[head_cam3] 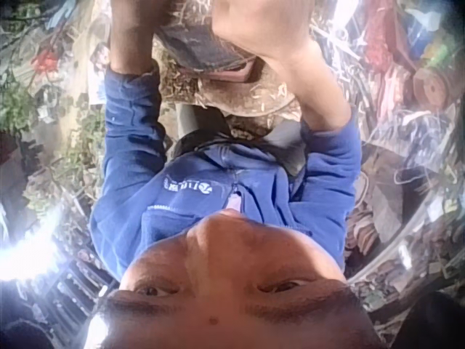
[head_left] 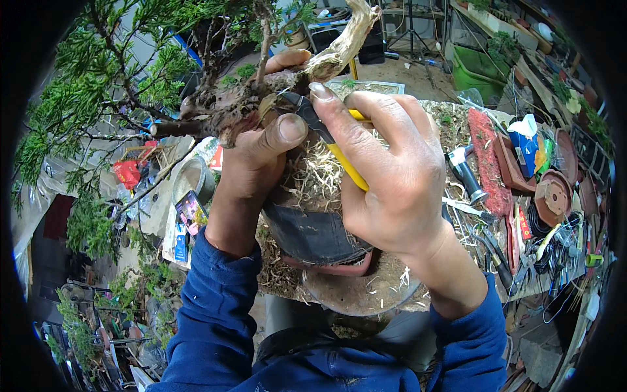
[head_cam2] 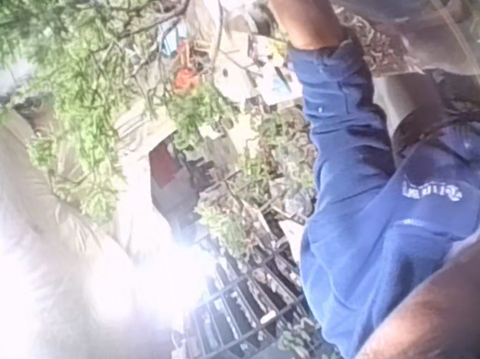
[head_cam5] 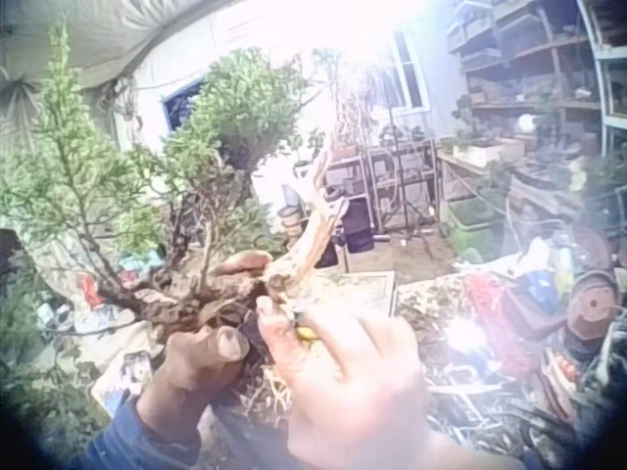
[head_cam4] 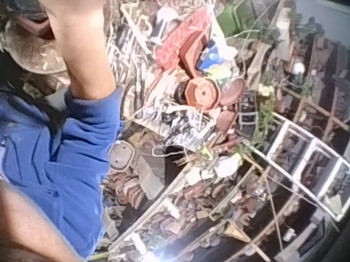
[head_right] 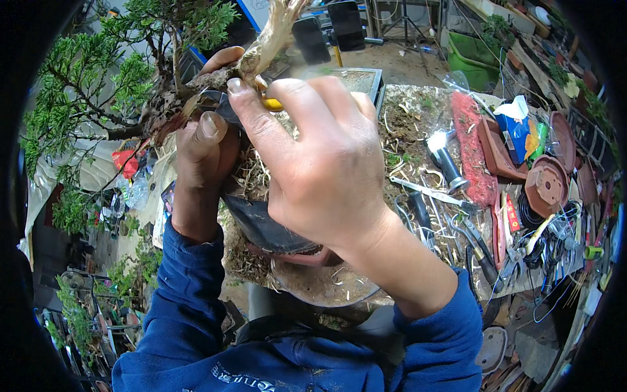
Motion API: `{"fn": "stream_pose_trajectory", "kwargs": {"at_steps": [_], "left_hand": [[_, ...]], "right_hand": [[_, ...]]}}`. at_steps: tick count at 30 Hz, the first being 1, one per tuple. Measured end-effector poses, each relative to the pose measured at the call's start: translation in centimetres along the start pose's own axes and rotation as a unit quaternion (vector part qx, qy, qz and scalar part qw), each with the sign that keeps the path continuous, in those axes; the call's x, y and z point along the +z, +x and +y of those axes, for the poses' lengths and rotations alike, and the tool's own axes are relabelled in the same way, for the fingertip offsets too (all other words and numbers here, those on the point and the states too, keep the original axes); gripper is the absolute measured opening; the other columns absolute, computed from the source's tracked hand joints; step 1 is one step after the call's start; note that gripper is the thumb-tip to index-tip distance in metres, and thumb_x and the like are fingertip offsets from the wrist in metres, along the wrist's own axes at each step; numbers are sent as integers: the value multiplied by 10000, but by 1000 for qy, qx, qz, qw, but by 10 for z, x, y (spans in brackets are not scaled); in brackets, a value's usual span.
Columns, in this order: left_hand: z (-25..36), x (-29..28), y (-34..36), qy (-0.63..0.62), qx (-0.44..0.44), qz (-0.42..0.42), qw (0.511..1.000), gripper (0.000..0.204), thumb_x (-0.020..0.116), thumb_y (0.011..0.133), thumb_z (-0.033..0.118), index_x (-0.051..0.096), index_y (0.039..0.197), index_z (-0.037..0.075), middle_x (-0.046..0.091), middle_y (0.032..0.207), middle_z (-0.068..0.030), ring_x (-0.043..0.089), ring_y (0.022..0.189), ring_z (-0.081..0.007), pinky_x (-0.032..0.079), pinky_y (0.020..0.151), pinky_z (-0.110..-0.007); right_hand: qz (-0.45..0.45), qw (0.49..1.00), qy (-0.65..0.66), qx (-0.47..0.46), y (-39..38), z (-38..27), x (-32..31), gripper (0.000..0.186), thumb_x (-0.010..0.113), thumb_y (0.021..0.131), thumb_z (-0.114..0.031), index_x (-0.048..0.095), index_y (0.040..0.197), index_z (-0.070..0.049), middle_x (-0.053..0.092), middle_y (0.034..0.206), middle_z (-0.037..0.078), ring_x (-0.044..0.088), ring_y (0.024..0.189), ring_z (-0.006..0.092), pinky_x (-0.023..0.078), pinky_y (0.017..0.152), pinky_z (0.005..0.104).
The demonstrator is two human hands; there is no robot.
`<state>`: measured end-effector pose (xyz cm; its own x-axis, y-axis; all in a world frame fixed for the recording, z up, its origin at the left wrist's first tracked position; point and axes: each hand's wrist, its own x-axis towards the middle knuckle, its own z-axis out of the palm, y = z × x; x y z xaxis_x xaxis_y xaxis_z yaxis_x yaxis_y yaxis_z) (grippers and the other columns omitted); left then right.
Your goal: The person trims a bonsai tree using pruning shears and a carving tool. They remove small branches and deadwood from the trunk and branches, then use a carving tool to refine the trunk's surface.
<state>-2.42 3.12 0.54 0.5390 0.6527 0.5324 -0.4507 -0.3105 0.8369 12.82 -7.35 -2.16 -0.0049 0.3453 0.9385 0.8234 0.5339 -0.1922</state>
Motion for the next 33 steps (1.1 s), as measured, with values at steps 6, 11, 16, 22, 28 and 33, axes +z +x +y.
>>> {"fn": "stream_pose_trajectory", "kwargs": {"at_steps": [6,11,16,22,28,33], "left_hand": [[-1,3,0,-23,-8,1,1000,887,922,700,310,511,1409,-28,644,1295,-155,623,1193,-249,474,1088,-393],[-3,0,1,-38,-5,1,999,872,916,710,270,501,1415,-29,651,1291,-161,633,1184,-249,478,1090,-394],[-3,-6,3,28,3,-16,999,1009,892,769,450,387,1485,-50,598,1342,-184,607,1236,-276,477,1104,-411],[-1,-4,1,32,-6,-18,999,1011,910,734,416,411,1474,-58,621,1283,-148,625,1165,-239,497,1059,-378],[1,2,0,16,-24,3,1000,1034,946,683,426,452,1453,-57,633,1283,-146,637,1163,-239,513,1055,-384],[0,1,0,-21,-21,12,1000,975,955,662,352,499,1438,-24,650,1296,-132,628,1196,-229,472,1094,-379]], "right_hand": [[26,995,7,-91,10,25,5,619,677,656,90,723,1259,-43,667,1013,138,642,879,339,518,764,419],[-3,992,74,-99,13,37,8,632,674,652,111,719,1266,-32,679,1007,148,650,838,332,529,726,401],[-31,988,137,-62,9,36,11,657,643,650,129,702,1289,-12,692,1025,175,664,847,334,543,736,385],[-93,950,291,64,4,28,5,686,589,652,133,679,1320,1,701,1019,187,707,889,306,548,808,330],[-60,968,238,51,0,19,2,684,608,653,107,673,1321,-23,670,1075,185,639,987,374,510,888,423],[1,998,57,-18,1,14,8,723,629,611,111,681,1321,-15,652,1112,175,624,1013,367,498,917,433]]}}
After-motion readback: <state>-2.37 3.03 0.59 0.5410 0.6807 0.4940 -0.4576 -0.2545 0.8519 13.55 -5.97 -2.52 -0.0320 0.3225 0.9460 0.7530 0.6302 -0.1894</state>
